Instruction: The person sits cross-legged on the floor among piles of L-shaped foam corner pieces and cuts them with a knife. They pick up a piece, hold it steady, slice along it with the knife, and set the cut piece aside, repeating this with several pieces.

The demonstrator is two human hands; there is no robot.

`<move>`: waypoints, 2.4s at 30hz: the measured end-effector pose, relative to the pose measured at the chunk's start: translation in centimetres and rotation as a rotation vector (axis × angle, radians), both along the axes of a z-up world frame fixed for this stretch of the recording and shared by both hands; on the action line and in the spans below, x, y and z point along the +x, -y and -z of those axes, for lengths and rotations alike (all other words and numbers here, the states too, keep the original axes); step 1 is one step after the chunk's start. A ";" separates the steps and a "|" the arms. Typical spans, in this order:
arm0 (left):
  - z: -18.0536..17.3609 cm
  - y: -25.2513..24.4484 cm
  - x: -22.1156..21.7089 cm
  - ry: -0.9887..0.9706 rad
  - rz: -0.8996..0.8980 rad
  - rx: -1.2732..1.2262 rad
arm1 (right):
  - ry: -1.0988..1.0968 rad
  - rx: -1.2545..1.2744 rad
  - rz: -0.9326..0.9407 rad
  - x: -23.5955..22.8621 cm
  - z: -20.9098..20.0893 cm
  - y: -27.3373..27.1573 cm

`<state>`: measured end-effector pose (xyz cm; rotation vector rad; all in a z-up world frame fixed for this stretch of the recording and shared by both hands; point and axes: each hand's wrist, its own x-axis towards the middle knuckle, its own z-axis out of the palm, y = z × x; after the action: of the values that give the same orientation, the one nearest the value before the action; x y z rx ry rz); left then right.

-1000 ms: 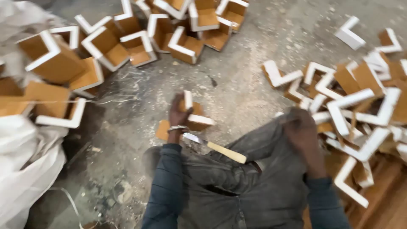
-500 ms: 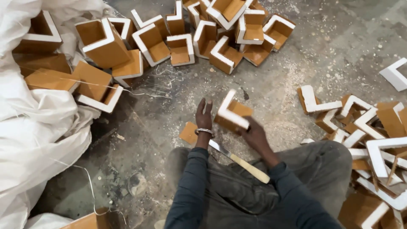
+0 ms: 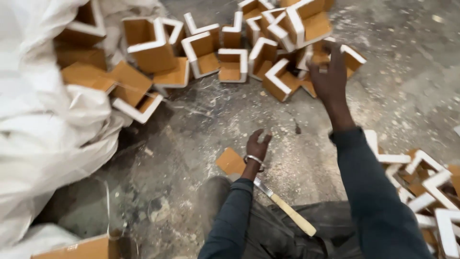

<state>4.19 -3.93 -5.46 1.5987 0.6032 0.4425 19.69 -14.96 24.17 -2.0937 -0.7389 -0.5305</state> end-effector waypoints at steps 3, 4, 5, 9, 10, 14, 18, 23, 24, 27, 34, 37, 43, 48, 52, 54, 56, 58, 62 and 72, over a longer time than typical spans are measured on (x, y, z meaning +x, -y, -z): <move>-0.7 0.1 -0.3 0.006 -0.002 0.032 | -0.450 -0.186 -0.005 -8.6 6.7 2.2; -1.3 0.1 -0.6 0.000 -0.025 0.030 | -0.454 -0.193 -0.028 -10.1 13.8 4.7; -1.9 0.2 -0.7 -0.002 -0.014 0.035 | -0.353 -0.346 -0.096 -11.9 20.1 7.8; -5.4 -0.1 -1.8 -0.024 0.016 0.066 | -0.783 -0.684 -0.136 -24.2 25.0 14.6; -5.2 -0.3 -1.8 -0.030 0.008 0.064 | -0.786 -0.689 -0.145 -26.2 23.5 14.4; -6.1 -2.3 -1.1 0.016 0.004 0.022 | -0.601 -0.861 -0.139 -30.2 19.4 13.9; -7.6 -10.2 -1.0 0.195 -0.179 -0.052 | -0.539 -0.900 -0.110 -30.0 19.7 13.2; -7.2 -25.5 -2.7 -0.054 -0.695 0.270 | -0.576 -0.914 -0.106 -29.9 18.9 12.5; -7.3 -28.3 -3.2 -0.083 -0.912 0.251 | -0.613 -0.943 -0.084 -29.9 18.3 12.1; -1.1 -37.4 -4.2 -0.519 -1.191 0.076 | -0.675 -1.027 -0.033 -29.7 17.9 11.3; 5.2 -45.4 -6.6 -0.221 -0.958 0.100 | -0.643 -1.022 -0.027 -29.3 20.0 12.0; 1.3 -43.2 -7.7 -0.181 -0.842 -0.189 | -0.622 -1.017 -0.030 -29.4 20.4 12.3; 6.2 -37.8 -11.6 0.136 -0.782 0.149 | -0.634 -1.011 -0.021 -29.6 19.0 11.5; 5.7 -30.9 -19.8 0.114 -0.676 0.171 | -0.646 -1.023 0.000 -29.5 19.0 11.5; -0.3 -27.9 -26.8 -0.181 -0.686 0.263 | -0.628 -0.988 -0.019 -29.5 20.0 12.2; -2.8 -27.4 -30.0 -0.404 -0.721 0.463 | -0.618 -0.999 -0.029 -29.6 19.5 11.9; -7.6 -26.0 -32.9 -0.367 -0.740 0.653 | -0.637 -1.009 -0.017 -29.8 18.0 11.2; -11.3 -25.1 -35.4 -0.325 -0.749 0.846 | -0.660 -1.016 -0.001 -29.9 17.8 11.1; -16.2 -23.2 -39.2 -0.415 -0.896 1.029 | -0.615 -0.945 -0.046 -29.7 19.4 12.2; -26.1 -14.7 -28.4 0.114 -0.435 0.735 | -0.738 -0.447 0.036 -29.3 18.4 12.5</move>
<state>-24.19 10.78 20.65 2.1100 0.7506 1.1737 -9.58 -27.44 5.76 -2.4648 -0.3974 0.4321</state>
